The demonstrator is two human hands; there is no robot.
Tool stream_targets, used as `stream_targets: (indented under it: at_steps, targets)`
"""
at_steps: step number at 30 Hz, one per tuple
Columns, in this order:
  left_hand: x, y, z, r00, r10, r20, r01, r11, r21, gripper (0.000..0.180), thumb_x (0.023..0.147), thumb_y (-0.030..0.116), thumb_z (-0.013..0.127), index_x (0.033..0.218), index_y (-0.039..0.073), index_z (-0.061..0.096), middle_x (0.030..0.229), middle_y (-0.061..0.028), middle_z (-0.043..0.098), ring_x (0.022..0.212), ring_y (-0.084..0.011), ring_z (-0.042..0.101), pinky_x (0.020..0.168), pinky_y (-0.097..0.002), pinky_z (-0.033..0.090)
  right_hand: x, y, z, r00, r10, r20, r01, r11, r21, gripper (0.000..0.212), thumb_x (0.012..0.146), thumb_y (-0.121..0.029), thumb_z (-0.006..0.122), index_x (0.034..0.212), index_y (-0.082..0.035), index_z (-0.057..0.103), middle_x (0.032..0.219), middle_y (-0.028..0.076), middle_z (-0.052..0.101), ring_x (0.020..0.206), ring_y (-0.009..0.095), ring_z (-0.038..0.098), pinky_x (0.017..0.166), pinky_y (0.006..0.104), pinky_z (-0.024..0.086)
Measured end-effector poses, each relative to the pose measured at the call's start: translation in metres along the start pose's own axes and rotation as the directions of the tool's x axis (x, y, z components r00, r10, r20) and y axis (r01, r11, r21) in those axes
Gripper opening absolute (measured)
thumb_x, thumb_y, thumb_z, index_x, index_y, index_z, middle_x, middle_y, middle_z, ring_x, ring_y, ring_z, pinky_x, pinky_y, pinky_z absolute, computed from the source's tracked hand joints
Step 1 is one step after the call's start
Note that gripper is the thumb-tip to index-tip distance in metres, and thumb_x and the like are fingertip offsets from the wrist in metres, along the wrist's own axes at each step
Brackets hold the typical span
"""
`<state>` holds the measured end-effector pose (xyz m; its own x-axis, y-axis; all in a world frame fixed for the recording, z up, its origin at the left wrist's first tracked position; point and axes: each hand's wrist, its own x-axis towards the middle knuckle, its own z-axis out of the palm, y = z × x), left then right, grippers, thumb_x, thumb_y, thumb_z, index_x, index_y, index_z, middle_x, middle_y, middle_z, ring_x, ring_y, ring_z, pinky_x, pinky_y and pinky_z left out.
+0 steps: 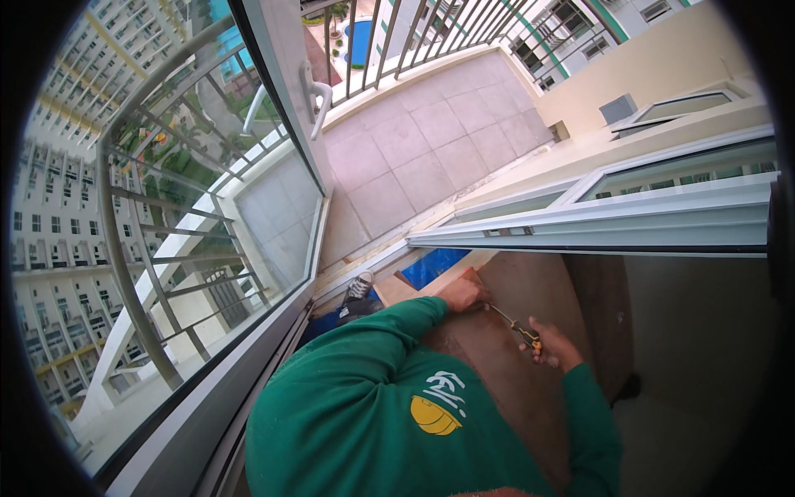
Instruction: The person uses a screwdriver to fasten screws into a large wooden panel laid on a blue protective sheet. They repeatedly drive screws along the edges of the panel, moving around the room to access different sections.
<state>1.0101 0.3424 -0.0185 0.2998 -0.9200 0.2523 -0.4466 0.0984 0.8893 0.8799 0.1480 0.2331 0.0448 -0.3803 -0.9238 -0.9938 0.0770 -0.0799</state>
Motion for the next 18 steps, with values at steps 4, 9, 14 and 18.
stream_targets:
  at_steps: [4, 9, 14, 18]
  targets:
    - [-0.001, -0.001, 0.001, 0.999, 0.006, -0.038, -0.004, 0.998, 0.056, 0.023, 0.102, 0.030, 0.065, 0.113, 0.013, 0.078, 0.114, -0.0105, 0.075, 0.105, -0.0367, 0.072, 0.089, -0.0491, 0.058, 0.004, 0.003, 0.007, 0.979, -0.195, 0.059, 0.204, 0.921, -0.331, 0.036, 0.108, -0.035, 0.060, 0.127, -0.005, 0.066, 0.103, 0.021, 0.073, 0.097, 0.031, 0.072, 0.093, 0.0557, 0.056]
    - [-0.001, 0.003, -0.005, 0.999, -0.045, -0.024, 0.045, 0.999, -0.007, 0.025, 0.103, 0.036, 0.068, 0.110, 0.015, 0.079, 0.111, -0.0103, 0.077, 0.103, -0.0355, 0.073, 0.087, -0.0473, 0.058, -0.007, 0.018, 0.041, 0.500, -0.850, 0.164, 0.185, -0.080, -0.979, 0.028, 0.099, -0.024, 0.071, 0.121, -0.006, 0.067, 0.106, 0.016, 0.073, 0.102, 0.040, 0.072, 0.094, 0.0609, 0.055]
    - [0.003, 0.006, -0.006, 0.998, -0.048, -0.039, 0.049, 0.999, 0.023, 0.023, 0.101, 0.036, 0.071, 0.108, 0.015, 0.079, 0.110, -0.0095, 0.077, 0.102, -0.0354, 0.073, 0.087, -0.0473, 0.058, -0.015, 0.015, 0.037, 0.548, -0.836, -0.020, 0.378, 0.269, -0.886, 0.033, 0.097, -0.030, 0.077, 0.116, -0.005, 0.065, 0.104, 0.016, 0.073, 0.091, 0.034, 0.072, 0.087, 0.0531, 0.059]
    - [0.010, 0.003, -0.006, 0.998, -0.060, -0.031, 0.060, 0.998, -0.005, 0.020, 0.097, 0.035, 0.075, 0.107, 0.017, 0.079, 0.107, -0.0055, 0.078, 0.102, -0.0337, 0.074, 0.091, -0.0483, 0.057, -0.021, 0.002, 0.000, 0.994, -0.111, 0.017, 0.112, 0.988, -0.104, 0.036, 0.105, -0.041, 0.071, 0.106, -0.005, 0.066, 0.082, 0.009, 0.069, 0.064, 0.016, 0.064, 0.060, 0.0323, 0.056]
